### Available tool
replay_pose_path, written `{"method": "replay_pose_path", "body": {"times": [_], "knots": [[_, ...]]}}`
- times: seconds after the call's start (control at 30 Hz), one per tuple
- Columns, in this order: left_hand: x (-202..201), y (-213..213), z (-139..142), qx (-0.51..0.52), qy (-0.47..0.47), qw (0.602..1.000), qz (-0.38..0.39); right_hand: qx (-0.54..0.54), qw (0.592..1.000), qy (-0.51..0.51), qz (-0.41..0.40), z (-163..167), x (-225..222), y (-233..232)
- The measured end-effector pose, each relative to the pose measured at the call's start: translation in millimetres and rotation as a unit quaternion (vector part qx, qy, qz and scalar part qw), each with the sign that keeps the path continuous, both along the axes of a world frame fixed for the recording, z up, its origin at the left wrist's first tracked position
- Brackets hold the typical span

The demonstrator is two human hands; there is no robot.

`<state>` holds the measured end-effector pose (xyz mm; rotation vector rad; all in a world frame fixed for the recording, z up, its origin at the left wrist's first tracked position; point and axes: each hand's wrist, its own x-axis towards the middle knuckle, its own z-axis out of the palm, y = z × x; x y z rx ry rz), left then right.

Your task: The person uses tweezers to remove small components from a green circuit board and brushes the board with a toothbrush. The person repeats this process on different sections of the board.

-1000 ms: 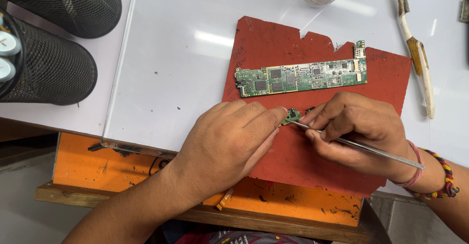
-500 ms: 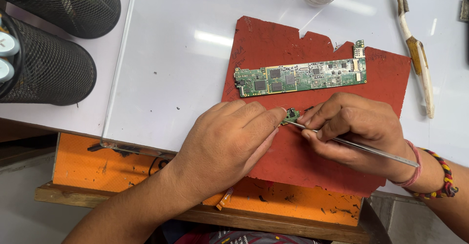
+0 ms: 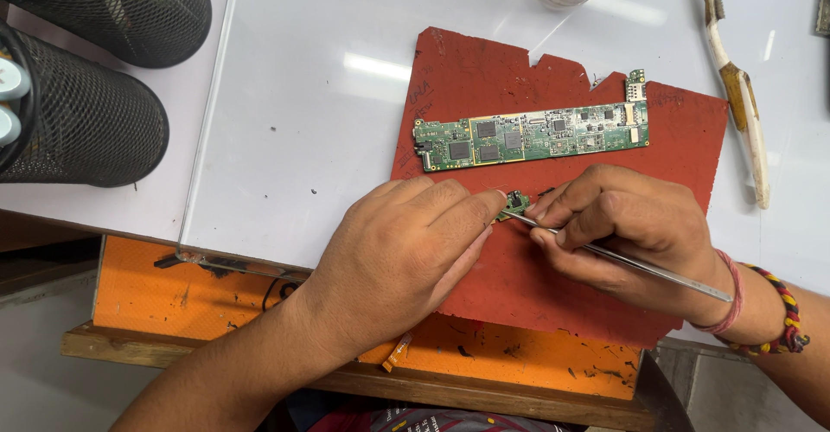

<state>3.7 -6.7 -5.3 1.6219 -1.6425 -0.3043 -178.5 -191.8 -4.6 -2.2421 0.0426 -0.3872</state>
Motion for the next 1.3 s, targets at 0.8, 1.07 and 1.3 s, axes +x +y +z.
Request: {"method": "replay_pose_path", "body": {"times": [0.8,1.07,1.3], "knots": [[0.1,2.1,-1.2,-0.049,0.020,0.999,-0.009,0.035,0.994,-0.098,-0.023,-8.6,-12.1,-6.0],[1.8,0.9,3.4,-0.011,0.033,0.999,-0.002,0.020,0.999,-0.034,0.030,-2.3,-4.5,-0.2],[1.5,1.2,4.7,-0.004,0.039,0.999,0.006,0.009,0.999,-0.025,0.021,-1.3,-2.7,1.3]]}}
